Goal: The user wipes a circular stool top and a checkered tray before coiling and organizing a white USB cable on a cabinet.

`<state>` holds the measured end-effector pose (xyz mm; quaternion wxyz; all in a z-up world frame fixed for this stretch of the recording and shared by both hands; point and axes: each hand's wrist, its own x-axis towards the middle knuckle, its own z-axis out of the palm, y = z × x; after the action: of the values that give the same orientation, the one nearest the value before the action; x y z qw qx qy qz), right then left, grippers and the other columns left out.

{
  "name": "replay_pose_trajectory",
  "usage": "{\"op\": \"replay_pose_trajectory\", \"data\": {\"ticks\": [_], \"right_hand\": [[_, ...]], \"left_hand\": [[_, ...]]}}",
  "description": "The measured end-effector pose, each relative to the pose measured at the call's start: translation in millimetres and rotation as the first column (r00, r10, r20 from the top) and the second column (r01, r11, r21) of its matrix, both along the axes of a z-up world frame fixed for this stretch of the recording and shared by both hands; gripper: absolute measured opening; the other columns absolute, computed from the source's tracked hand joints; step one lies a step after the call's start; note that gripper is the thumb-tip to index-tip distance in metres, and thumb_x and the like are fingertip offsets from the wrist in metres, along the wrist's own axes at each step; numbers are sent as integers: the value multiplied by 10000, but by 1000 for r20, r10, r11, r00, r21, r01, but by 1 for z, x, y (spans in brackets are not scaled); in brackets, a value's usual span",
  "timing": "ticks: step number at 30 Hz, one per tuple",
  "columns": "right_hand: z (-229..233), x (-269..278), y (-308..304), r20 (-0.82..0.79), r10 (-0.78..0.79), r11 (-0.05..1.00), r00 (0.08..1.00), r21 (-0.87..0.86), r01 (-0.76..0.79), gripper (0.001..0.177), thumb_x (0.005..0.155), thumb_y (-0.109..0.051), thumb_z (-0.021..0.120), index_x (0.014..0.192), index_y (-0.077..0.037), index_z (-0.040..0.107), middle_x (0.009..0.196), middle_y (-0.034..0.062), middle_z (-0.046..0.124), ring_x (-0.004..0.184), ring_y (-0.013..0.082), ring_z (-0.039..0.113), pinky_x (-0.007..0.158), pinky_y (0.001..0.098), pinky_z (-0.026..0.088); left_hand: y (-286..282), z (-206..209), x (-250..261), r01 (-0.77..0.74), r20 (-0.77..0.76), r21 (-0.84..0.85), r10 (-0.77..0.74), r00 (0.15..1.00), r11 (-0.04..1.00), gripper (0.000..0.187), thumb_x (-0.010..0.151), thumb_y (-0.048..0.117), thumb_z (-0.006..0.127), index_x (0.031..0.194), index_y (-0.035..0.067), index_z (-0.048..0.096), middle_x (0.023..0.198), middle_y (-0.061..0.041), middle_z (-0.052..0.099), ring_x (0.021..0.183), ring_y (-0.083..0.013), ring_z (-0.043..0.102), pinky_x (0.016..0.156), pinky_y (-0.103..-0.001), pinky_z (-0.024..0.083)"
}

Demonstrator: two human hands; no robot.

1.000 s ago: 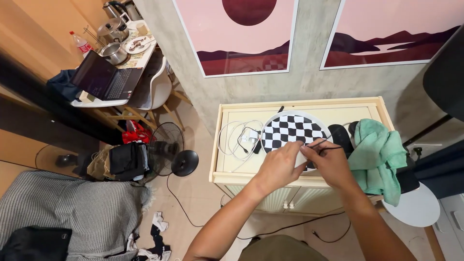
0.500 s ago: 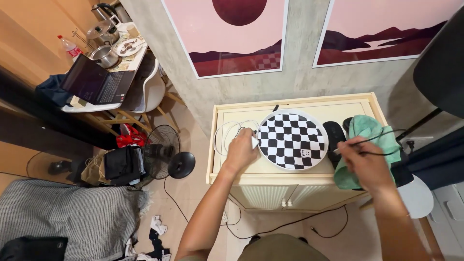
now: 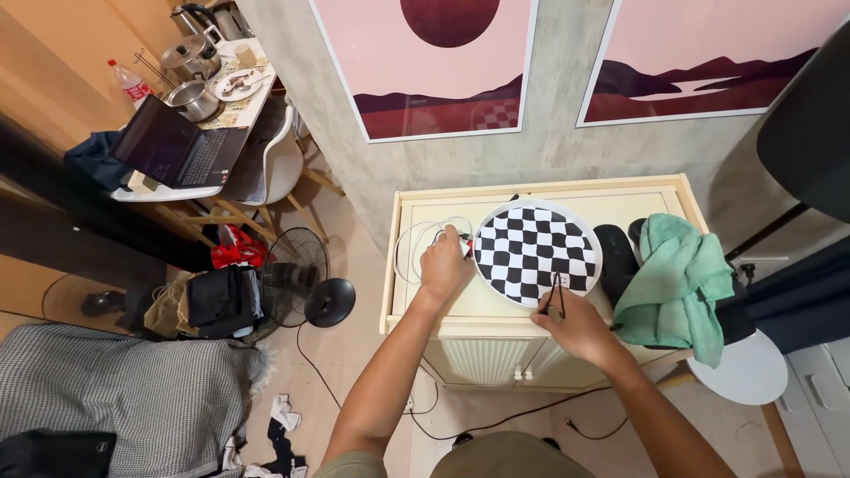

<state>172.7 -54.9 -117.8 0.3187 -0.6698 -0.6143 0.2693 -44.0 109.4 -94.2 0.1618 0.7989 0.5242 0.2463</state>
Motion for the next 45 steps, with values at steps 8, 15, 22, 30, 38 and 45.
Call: {"op": "replay_pose_trajectory", "data": {"ticks": [8, 15, 22, 30, 38, 45], "right_hand": [[-4, 10, -8, -46, -87, 988, 995, -135, 80, 261, 781, -281, 825, 832, -54, 707, 692, 44, 670, 638, 154, 580, 598, 321, 474], [-3, 13, -11, -115, -98, 995, 989, -49, 93, 249, 785, -242, 832, 833, -54, 675, 694, 4, 640, 605, 122, 507, 566, 287, 435], [-6, 17, -12, -218, -71, 997, 973, -29, 66, 218, 798, -199, 835, 835, -58, 673, 676, -6, 596, 578, 81, 466, 534, 260, 399], [-27, 16, 10, -226, -120, 993, 967, -21, 118, 197, 797, -218, 835, 840, -73, 708, 615, 11, 620, 529, 80, 519, 506, 259, 416], [-13, 15, 8, -353, -181, 981, 918, 0, 193, 214, 837, -227, 812, 857, -44, 702, 694, -19, 661, 563, 55, 509, 516, 250, 423], [-14, 39, -10, -366, -186, 981, 912, -123, 151, 232, 939, -242, 721, 890, -17, 749, 714, 15, 647, 619, 84, 503, 563, 259, 424]], "left_hand": [[6, 9, -13, -73, -58, -37, 71, 996, 997, 458, 751, 133, 757, 1108, -23, 515, 993, -250, 681, 830, -434, 700, 736, -518, 560], [33, 4, 9, 209, -125, 61, -200, 972, 976, 367, 765, 128, 750, 1061, 23, 561, 1020, -210, 703, 831, -430, 701, 743, -516, 550], [57, -13, 3, 104, -171, -35, -108, 979, 994, 471, 731, 168, 797, 1084, -12, 541, 879, -238, 716, 831, -426, 711, 771, -505, 569], [34, 31, -1, -36, -47, 9, 36, 998, 999, 495, 743, 197, 828, 1080, -21, 537, 964, -262, 689, 881, -457, 688, 766, -535, 540], [46, 11, 74, 421, 42, -39, -420, 907, 906, 483, 767, 58, 716, 1220, 14, 552, 1151, -247, 639, 1033, -434, 645, 886, -479, 530], [61, -3, 103, 489, -141, 159, -471, 871, 857, 417, 769, 84, 786, 1155, 22, 638, 1139, -153, 664, 1130, -362, 619, 945, -455, 514]]}}
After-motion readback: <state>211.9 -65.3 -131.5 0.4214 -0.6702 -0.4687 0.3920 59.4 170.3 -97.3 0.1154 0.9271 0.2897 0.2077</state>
